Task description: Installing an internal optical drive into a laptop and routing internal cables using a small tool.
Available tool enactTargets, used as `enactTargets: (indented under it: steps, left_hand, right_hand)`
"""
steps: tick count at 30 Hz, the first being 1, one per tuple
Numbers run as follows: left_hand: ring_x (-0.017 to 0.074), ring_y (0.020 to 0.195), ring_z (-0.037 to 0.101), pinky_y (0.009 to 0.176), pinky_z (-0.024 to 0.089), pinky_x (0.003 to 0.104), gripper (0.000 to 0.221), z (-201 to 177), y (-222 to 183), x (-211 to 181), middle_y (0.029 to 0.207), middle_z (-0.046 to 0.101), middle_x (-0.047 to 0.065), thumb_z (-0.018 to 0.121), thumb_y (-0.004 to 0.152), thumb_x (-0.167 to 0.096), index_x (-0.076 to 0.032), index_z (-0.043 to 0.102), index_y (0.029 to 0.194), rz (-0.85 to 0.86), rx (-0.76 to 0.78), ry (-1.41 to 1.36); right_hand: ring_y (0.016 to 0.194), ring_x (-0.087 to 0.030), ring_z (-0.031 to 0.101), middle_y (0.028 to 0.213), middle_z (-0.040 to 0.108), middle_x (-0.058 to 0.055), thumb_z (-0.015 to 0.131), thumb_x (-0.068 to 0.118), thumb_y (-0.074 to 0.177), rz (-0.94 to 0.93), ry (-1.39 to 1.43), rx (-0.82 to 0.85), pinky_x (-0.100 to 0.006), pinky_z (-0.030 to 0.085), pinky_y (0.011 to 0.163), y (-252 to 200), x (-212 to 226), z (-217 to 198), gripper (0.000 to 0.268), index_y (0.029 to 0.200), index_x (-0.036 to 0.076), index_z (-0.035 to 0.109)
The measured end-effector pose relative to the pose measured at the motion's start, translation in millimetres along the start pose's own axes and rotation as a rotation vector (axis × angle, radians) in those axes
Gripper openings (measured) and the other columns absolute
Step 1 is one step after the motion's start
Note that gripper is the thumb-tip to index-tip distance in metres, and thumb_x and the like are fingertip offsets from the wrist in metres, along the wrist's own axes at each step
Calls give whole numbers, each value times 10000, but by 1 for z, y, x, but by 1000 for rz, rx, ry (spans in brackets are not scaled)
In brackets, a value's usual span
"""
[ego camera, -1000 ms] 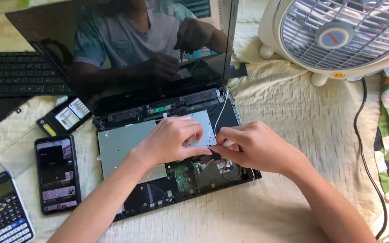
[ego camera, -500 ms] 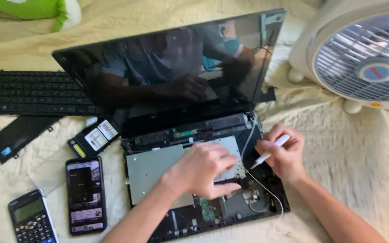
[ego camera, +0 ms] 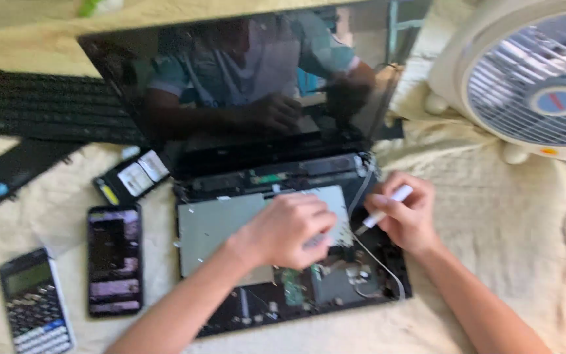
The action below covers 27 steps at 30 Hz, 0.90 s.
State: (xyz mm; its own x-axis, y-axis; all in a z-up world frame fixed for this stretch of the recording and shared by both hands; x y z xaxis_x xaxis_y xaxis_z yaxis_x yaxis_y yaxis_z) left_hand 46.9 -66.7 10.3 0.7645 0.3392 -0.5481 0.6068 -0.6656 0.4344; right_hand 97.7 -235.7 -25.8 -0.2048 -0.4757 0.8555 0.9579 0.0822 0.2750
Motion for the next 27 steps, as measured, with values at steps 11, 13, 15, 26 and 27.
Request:
enactTargets:
  steps: [11,13,15,26,27]
  left_hand:
    - [254,679,657,667,549,351,216,-11,5,-11,684,641,73,630,949,-201,-92,663,765,-21,-3,202]
    - [251,711,666,702,555,350,225,-4,3,-13,708,660,76,622,974,-219,-88,690,803,-52,44,243]
    - [296,855,668,827,518,431,277,5,-6,-6,837,684,100,715,888,-359,-90,706,950,-250,76,428]
    - [484,1316,467,1124,387,597,667,44,-18,-107,1387,505,261,746,862,-493,-121,540,1376,-603,-20,616]
    - [483,1324,453,1129,387,614,659,40,-19,-109,1426,472,255,746,877,-457,-131,516,1402,-597,-97,601]
  right_hand:
    - [411,-132,572,501,573,-124,777,-61,845,49,-407,-20,-230,467,429,-12,37,28,162,831,-48,616]
    - [415,-154,586,520,584,-136,784,-54,849,36,-401,-59,-248,477,426,-18,37,23,182,884,-49,606]
    - [434,-154,600,559,599,-138,776,-35,870,41,-291,-195,-230,478,435,-29,35,10,213,949,-30,577]
    - [455,-124,475,545,530,-74,599,125,1024,196,-391,-255,-231,392,480,-44,45,22,192,853,61,539]
    - [472,-103,484,541,535,-55,587,135,1035,204,-485,-232,-227,412,499,-44,48,28,194,857,73,537]
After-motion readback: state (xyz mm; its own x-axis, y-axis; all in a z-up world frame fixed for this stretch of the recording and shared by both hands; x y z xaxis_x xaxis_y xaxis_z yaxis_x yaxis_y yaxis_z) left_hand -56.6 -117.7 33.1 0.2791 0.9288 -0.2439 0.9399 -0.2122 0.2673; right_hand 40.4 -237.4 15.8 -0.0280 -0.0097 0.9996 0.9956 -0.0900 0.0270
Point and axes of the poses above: each hand's wrist, its own y-axis towards the middle knuckle, its own z-axis out of the palm, x = y × z, the point moved 8 cm from there along y, towards the middle knuckle
